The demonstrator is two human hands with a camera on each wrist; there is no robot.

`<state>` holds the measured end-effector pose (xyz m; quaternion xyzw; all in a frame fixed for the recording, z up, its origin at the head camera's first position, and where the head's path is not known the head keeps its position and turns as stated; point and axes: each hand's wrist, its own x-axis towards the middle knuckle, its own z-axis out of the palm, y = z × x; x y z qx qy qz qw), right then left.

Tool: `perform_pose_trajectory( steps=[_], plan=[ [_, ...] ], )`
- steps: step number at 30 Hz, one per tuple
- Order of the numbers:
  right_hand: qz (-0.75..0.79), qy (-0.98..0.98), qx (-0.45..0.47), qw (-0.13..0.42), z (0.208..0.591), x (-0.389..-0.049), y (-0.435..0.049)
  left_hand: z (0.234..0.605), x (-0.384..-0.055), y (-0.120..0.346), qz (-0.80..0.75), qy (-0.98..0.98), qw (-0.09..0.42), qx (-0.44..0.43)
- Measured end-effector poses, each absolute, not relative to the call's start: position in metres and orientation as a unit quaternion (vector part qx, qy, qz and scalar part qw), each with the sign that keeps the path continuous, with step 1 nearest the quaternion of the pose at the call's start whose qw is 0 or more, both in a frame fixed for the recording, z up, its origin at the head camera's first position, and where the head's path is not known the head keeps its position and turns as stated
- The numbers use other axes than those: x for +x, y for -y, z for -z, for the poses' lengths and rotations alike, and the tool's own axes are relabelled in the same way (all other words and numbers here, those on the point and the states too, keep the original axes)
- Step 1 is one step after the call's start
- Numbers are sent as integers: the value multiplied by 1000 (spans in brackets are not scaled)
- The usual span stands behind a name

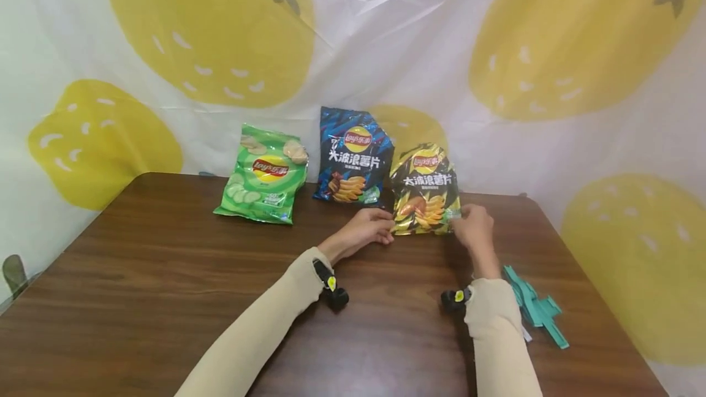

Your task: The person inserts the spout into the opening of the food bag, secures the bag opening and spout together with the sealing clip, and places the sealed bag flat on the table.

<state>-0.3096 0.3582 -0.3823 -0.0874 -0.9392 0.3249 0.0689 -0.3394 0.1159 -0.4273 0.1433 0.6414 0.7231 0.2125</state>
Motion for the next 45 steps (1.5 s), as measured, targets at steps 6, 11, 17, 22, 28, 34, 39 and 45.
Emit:
perform_pose_trajectory(
  steps=[6, 11, 17, 22, 28, 34, 39, 45],
  plan=[
    [-339, 936, -95, 12, 364, -295, -372, 426, -335, -121, -684, -684, 184, 175],
    [-373, 919, -112, -62, 355, -289, -385, 426, -331, -122, -663, -700, 177, 197],
    [-373, 917, -97, -103, 351, -285, -389, 423, -327, -121, -639, -723, 167, 204],
    [-372, 919, -75, -102, 347, -282, -384, 409, -323, -119, -548, -788, 165, 228],
    [-347, 932, -47, -90, 347, -280, -361, 389, -317, -105, -377, -870, 156, 278],
    [-359, 930, -36, -69, 351, -269, -337, 388, -312, -82, -362, -874, 117, 302],
    [-365, 931, 0, -25, 354, -254, -319, 393, -303, -62, -363, -876, 85, 305],
    [-319, 947, 50, -3, 354, -233, -304, 394, -281, -38, -383, -865, 66, 317]
  ],
)
